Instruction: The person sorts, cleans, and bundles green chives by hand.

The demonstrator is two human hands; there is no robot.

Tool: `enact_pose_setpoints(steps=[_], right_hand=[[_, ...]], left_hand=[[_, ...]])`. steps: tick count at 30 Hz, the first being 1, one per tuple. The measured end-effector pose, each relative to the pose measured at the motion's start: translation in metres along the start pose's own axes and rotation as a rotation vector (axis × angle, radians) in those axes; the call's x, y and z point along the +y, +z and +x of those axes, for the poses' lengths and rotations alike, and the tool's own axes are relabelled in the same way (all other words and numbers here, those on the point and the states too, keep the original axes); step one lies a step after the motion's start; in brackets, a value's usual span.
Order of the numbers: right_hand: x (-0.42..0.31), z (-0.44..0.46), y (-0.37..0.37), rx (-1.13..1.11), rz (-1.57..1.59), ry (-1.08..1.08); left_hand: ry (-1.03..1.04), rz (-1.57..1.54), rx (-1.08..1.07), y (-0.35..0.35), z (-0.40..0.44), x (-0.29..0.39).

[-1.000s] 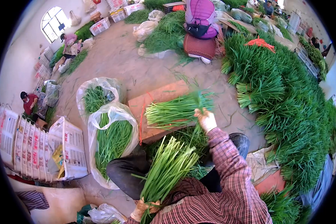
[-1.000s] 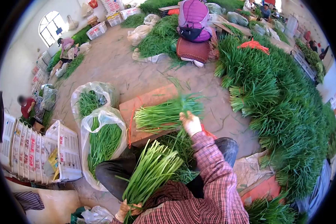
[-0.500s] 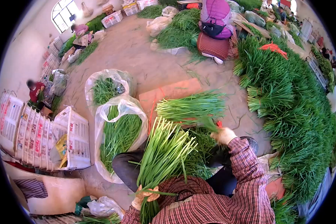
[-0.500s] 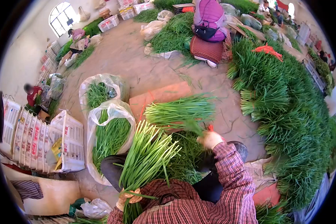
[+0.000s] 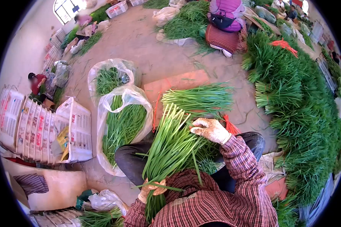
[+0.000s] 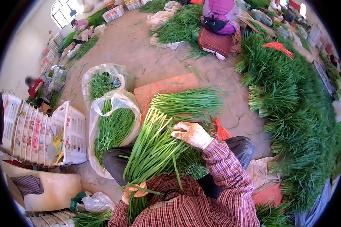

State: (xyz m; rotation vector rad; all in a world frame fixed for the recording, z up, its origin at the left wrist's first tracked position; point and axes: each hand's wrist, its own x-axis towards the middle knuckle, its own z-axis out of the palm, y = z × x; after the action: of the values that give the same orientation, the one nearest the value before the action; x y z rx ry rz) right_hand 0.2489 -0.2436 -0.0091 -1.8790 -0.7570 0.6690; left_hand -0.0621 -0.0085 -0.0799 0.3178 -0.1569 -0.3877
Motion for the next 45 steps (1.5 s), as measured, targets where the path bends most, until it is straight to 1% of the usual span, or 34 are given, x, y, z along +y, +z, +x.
enact_pose_setpoints(steps=[2,4,6,7,9,10,11,12,13,14,16,17,18,19,20,22,23,24,25,26,27,28,29,30,32,34,35,37,38,40,41,42,44,45], right_hand=[[-0.001,0.001,0.000,0.106,0.048,-0.113],[-0.007,0.005,-0.008,0.211,0.549,-0.047],[0.006,0.011,-0.023,0.382,0.672,-0.107],[0.001,0.009,-0.034,0.491,0.636,-0.100],[-0.014,0.001,-0.053,0.696,0.591,-0.054],[-0.011,-0.003,-0.061,0.682,0.549,-0.039],[-0.003,-0.010,-0.068,0.427,0.444,-0.061],[0.004,-0.018,-0.070,0.175,0.336,-0.083],[0.006,-0.027,-0.069,-0.100,0.266,-0.045],[-0.016,-0.035,-0.065,-0.262,0.042,0.313],[-0.016,-0.048,-0.055,-0.433,-0.123,0.285],[-0.016,-0.052,-0.047,-0.470,-0.034,0.323],[-0.015,-0.057,-0.037,-0.506,0.059,0.363],[-0.004,-0.062,-0.022,-0.506,0.088,0.310],[-0.008,-0.060,-0.012,-0.542,-0.128,0.233],[-0.023,-0.067,-0.005,-0.448,-0.156,0.193],[-0.020,-0.071,0.000,-0.280,0.043,0.085],[-0.019,-0.073,0.003,-0.070,0.064,-0.053],[-0.024,-0.070,0.003,0.057,0.090,-0.081],[-0.029,-0.066,0.001,0.185,0.113,-0.109],[-0.039,-0.062,-0.005,0.146,0.066,-0.035],[-0.048,-0.055,-0.011,0.106,0.019,0.038],[-0.053,-0.046,-0.011,-0.033,0.106,0.222],[-0.052,-0.037,-0.007,-0.166,0.145,0.285],[-0.043,-0.024,0.015,-0.290,0.244,0.356],[-0.047,-0.026,0.036,-0.408,0.251,0.330],[-0.048,-0.031,0.048,-0.399,0.327,0.259],[-0.053,-0.039,0.066,-0.515,0.468,0.210],[-0.059,-0.045,0.076,-0.579,0.500,0.177],[-0.064,-0.055,0.103,-0.670,0.441,0.007],[-0.075,-0.057,0.102,-0.793,0.367,-0.007],[-0.082,-0.059,0.099,-0.828,0.324,-0.044],[-0.074,-0.060,0.088,-0.808,0.403,-0.145],[-0.070,-0.058,0.072,-0.833,0.466,-0.013]], left_hand=[[0.015,0.095,0.087,0.001,0.000,0.002],[0.062,0.098,0.114,0.005,-0.001,-0.001],[-0.003,0.171,0.085,0.007,0.002,0.002],[0.057,0.111,0.142,0.005,0.004,-0.001],[0.048,0.060,0.113,-0.012,-0.002,-0.006],[0.040,0.008,0.089,-0.017,-0.003,-0.008],[0.041,0.009,0.088,-0.002,0.005,-0.003],[0.069,0.235,0.161,0.016,0.011,0.002],[0.096,0.461,0.233,0.028,0.017,0.006],[0.093,0.462,0.232,0.027,0.017,0.005],[0.074,0.413,0.389,0.022,0.015,-0.001],[0.054,0.414,0.334,0.025,0.020,0.003],[0.053,0.411,0.341,0.031,0.022,0.001],[0.100,0.430,0.393,0.038,0.025,-0.001],[0.144,0.452,0.441,0.041,0.028,-0.001],[0.115,0.499,0.412,0.026,0.025,0.000],[0.085,0.509,0.410,0.016,0.021,-0.004],[0.055,0.517,0.409,0.006,0.015,-0.008],[0.047,0.514,0.411,0.019,0.019,-0.006],[0.034,0.539,0.487,0.042,0.029,-0.001],[0.022,0.566,0.560,0.055,0.035,0.001],[0.015,0.567,0.556,0.052,0.036,-0.001],[0.028,0.554,0.521,0.047,0.036,-0.004],[0.041,0.540,0.488,0.044,0.035,-0.007],[0.021,0.575,0.510,0.046,0.035,-0.006],[-0.051,0.634,0.555,0.048,0.034,-0.002],[-0.048,0.635,0.562,0.043,0.031,-0.003],[0.057,0.525,0.496,0.030,0.026,-0.006],[0.056,0.524,0.500,0.033,0.029,-0.004],[-0.033,0.624,0.547,0.039,0.039,0.001],[-0.105,0.817,0.517,0.022,0.034,0.001],[-0.171,1.010,0.480,0.005,0.028,0.000],[-0.065,0.806,0.527,0.020,0.032,-0.004],[-0.009,0.704,0.551,0.029,0.033,-0.007]])
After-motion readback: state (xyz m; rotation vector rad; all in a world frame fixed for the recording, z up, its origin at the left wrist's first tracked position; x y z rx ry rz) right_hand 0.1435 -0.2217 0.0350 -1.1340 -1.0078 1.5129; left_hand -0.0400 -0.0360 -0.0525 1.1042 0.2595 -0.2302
